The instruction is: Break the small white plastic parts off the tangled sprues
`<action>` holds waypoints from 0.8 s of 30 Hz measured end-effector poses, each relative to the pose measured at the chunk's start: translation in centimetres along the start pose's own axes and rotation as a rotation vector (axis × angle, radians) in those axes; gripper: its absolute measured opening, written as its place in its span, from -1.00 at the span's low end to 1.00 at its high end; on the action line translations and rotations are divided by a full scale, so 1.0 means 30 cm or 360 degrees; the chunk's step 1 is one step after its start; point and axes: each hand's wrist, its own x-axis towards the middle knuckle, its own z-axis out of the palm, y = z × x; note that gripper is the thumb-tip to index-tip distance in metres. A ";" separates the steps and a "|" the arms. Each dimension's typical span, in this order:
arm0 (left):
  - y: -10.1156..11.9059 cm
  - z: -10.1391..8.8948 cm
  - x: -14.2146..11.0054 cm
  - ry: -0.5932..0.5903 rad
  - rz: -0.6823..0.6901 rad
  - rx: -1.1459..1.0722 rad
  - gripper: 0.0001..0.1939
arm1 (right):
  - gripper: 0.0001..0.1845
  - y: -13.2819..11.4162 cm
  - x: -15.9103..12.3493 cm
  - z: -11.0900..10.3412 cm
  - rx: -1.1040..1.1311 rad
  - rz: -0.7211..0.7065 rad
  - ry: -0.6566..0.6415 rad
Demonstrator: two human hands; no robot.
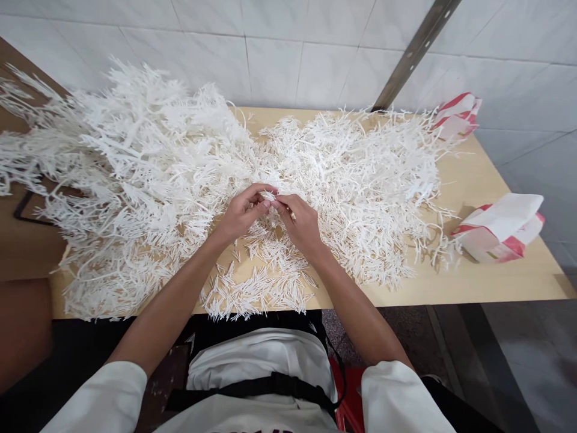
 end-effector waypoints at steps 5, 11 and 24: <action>0.009 -0.002 0.002 0.0074 -0.0071 0.0130 -0.75 | -0.82 -0.002 -0.001 0.002 -0.0022 0.0068 0.0052; 0.006 0.015 -0.008 -0.0055 0.0079 0.0383 -0.77 | -0.81 -0.001 -0.015 0.008 -0.0016 0.0183 -0.0033; -0.029 0.017 0.004 0.0529 -0.0116 0.0491 -0.81 | -0.90 -0.023 -0.060 0.038 0.0365 -0.0068 -0.0007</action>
